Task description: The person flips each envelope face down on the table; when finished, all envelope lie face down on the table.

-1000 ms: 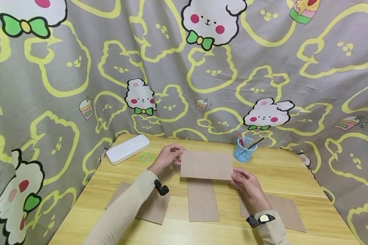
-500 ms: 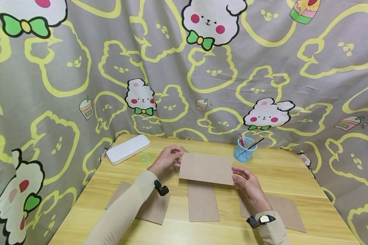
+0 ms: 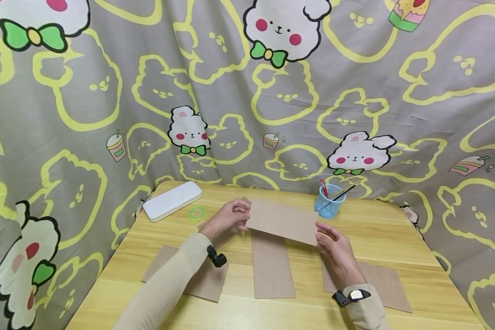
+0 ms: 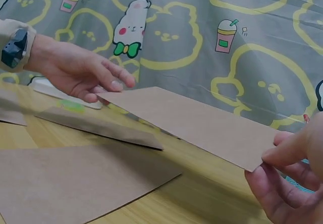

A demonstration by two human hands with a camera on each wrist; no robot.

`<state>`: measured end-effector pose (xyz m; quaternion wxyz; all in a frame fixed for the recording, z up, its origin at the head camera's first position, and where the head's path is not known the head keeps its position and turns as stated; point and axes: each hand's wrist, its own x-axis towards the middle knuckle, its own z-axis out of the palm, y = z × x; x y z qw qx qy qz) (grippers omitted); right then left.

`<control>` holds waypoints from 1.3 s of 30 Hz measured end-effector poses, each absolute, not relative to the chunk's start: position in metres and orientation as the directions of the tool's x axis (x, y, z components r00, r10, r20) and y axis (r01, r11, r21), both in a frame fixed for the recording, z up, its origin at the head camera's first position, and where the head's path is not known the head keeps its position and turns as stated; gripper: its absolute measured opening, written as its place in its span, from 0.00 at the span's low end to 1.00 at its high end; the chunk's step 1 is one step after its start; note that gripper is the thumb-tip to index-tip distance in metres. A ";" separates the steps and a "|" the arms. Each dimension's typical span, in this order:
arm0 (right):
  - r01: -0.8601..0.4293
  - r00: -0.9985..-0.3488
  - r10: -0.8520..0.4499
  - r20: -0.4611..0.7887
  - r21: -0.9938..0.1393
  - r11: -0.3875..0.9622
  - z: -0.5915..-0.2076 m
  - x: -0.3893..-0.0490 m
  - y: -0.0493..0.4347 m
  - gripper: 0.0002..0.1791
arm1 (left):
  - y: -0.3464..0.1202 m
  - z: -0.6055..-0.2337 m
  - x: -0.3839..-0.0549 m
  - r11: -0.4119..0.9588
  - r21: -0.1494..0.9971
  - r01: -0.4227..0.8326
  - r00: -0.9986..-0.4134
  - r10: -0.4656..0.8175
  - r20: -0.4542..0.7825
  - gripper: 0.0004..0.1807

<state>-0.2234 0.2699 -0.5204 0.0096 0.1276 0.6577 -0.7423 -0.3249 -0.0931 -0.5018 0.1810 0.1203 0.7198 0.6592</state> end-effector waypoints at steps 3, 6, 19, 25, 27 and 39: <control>0.178 -0.963 0.174 -0.207 -0.970 -0.166 -0.521 -0.225 0.271 0.28 | -0.091 -0.505 -0.324 0.078 0.993 -0.084 -0.896 0.431 -0.109 0.21; 0.165 -0.960 0.194 -0.201 -0.968 -0.187 -0.521 -0.225 0.271 0.27 | -0.089 -0.509 -0.325 0.067 0.993 -0.097 -0.893 0.435 -0.116 0.23; 0.161 -0.941 0.275 -0.198 -0.975 -0.153 -0.525 -0.227 0.272 0.29 | -0.061 -0.513 -0.337 -0.024 0.992 -0.123 -0.936 0.336 -0.108 0.17; 0.173 -0.935 0.293 -0.201 -0.978 -0.117 -0.527 -0.229 0.273 0.30 | -0.040 -0.511 -0.343 -0.031 0.991 -0.130 -0.973 0.199 -0.121 0.12; 0.184 -0.933 0.295 -0.208 -0.977 -0.107 -0.528 -0.229 0.273 0.31 | -0.033 -0.512 -0.345 -0.018 0.991 -0.130 -0.978 0.165 -0.125 0.12; 0.201 -0.924 0.321 -0.208 -0.978 -0.056 -0.528 -0.235 0.284 0.31 | -0.011 -0.516 -0.349 0.072 0.992 -0.108 -0.978 0.174 -0.119 0.17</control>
